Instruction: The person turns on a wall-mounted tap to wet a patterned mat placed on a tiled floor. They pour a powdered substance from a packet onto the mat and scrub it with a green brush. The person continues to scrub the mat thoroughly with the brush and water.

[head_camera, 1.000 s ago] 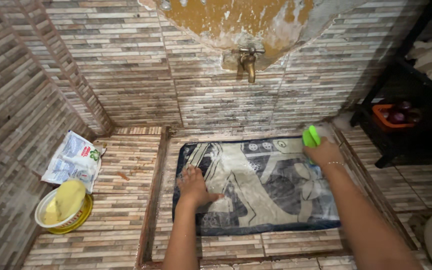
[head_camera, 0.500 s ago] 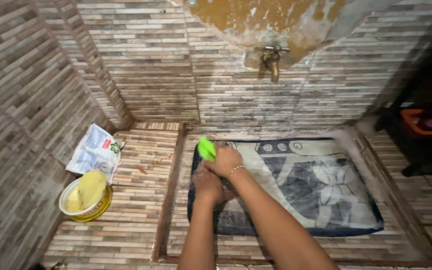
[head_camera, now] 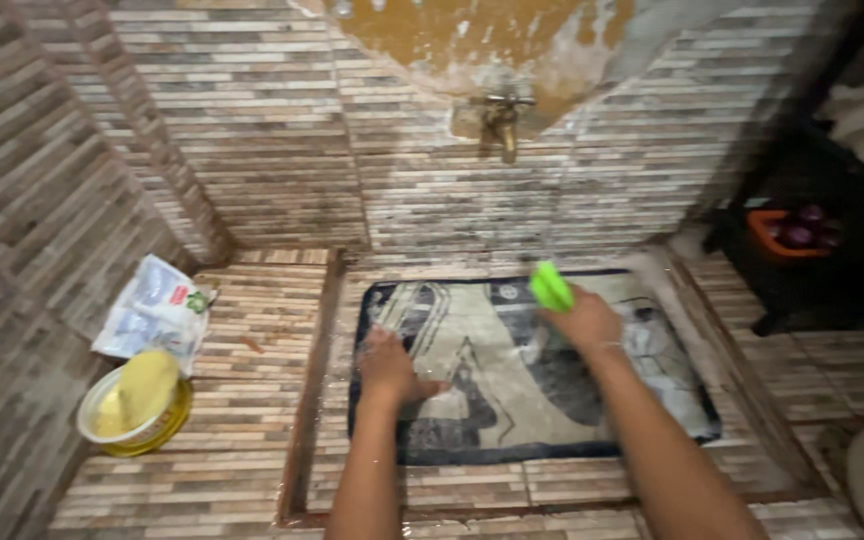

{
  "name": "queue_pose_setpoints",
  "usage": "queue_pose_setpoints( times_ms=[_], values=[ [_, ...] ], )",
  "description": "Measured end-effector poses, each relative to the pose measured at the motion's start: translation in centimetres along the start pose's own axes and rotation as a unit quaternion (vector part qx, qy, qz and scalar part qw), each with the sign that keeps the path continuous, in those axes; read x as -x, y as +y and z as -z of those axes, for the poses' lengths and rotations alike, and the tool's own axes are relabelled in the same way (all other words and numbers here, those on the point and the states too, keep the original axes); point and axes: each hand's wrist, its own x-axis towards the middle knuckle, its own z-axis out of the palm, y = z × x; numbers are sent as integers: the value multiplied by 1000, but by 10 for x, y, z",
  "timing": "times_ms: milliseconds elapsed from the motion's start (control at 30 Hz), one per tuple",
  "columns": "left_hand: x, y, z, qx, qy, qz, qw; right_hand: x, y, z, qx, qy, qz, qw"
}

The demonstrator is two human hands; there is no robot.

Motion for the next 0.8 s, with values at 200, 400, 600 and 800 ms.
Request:
queue_pose_setpoints(
  times_ms=[200, 400, 600, 800],
  values=[
    [-3, 1, -6, -26, -3, -11, 1000, 42, 77, 41, -20, 66, -101, 992],
    [-47, -20, -54, 37, 32, -5, 999, 104, -38, 27, -22, -150, 54, 987],
    [-79, -48, -93, 70, 94, -37, 992, 140, -73, 32, -123, -197, 185, 955],
    [-62, -48, -69, 74, 76, -57, 993, 78, 13, 55, 24, -110, -44, 993]
  ],
)
